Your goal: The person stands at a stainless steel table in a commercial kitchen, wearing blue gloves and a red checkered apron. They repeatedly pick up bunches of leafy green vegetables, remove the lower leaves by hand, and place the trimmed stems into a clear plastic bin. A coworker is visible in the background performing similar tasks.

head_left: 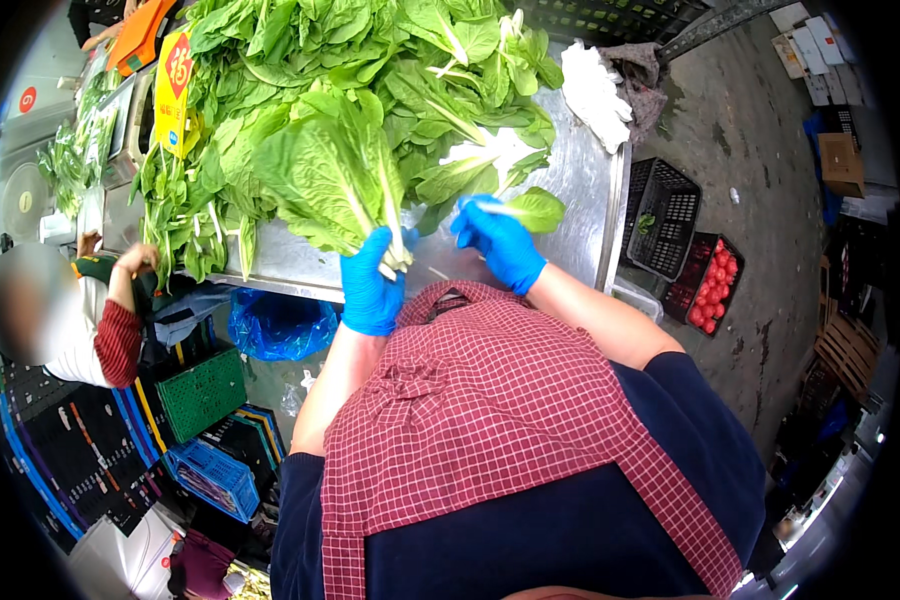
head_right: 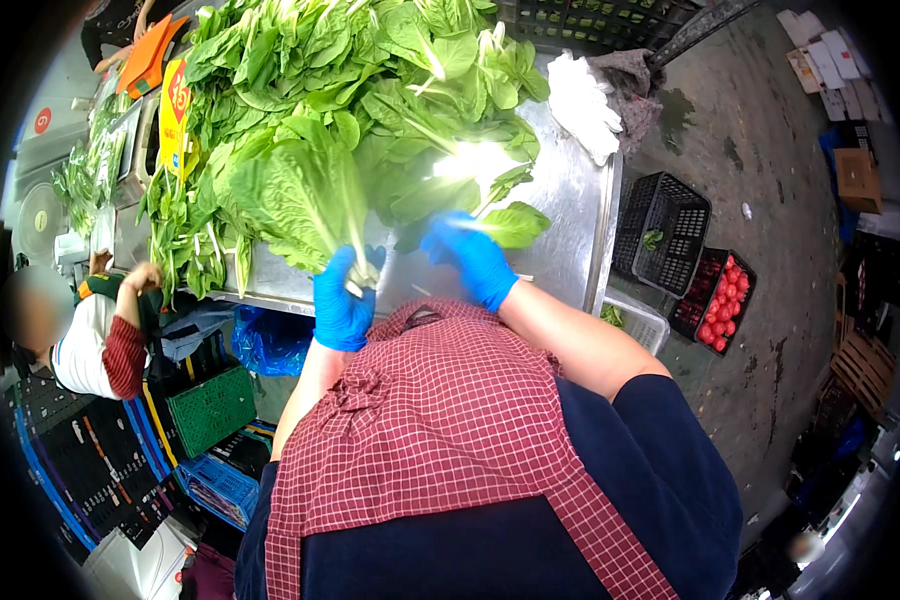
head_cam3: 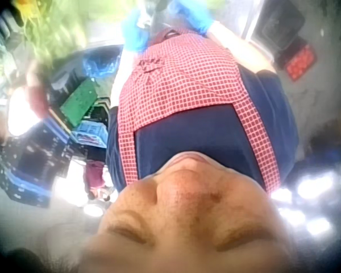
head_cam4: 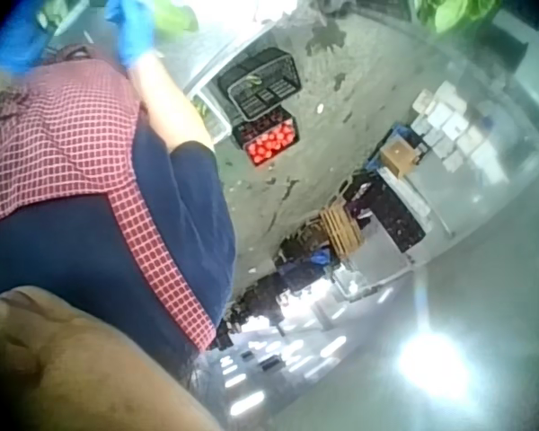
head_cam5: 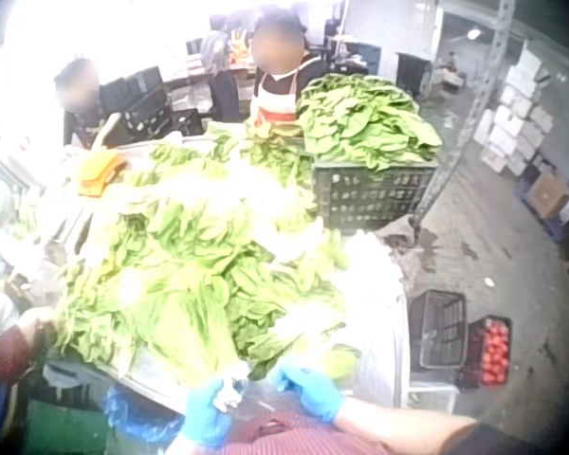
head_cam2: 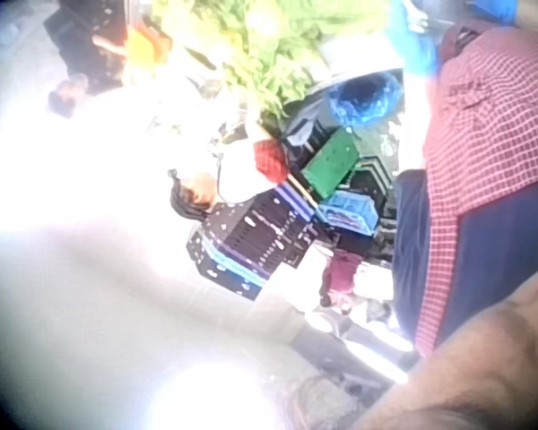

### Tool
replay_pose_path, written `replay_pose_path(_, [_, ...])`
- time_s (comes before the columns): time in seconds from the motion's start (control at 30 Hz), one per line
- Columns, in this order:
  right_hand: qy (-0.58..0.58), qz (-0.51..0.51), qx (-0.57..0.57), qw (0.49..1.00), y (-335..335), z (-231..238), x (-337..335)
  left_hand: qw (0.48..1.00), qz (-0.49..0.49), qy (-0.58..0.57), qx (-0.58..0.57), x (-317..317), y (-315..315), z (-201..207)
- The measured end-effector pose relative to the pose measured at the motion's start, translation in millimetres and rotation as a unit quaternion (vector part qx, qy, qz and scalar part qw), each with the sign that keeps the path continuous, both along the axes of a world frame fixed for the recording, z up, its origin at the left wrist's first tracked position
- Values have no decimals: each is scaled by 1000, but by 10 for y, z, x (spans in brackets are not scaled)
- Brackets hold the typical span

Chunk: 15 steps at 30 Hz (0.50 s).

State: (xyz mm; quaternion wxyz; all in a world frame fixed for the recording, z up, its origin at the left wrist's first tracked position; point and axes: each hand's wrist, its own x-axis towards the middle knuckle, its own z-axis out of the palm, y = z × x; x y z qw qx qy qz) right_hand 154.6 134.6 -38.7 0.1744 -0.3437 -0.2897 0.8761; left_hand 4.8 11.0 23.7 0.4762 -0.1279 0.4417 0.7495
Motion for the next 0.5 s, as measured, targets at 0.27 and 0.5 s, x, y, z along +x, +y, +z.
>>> replay_pose_path(0.27, [-353, 115, 666, 647, 1025, -427, -12, 996, -41, 81, 15, 44, -10, 58])
replay_pose_path(0.5, [-344, 121, 582, 727, 1183, -243, 222, 995, -26, 93, 2, -69, -86, 54])
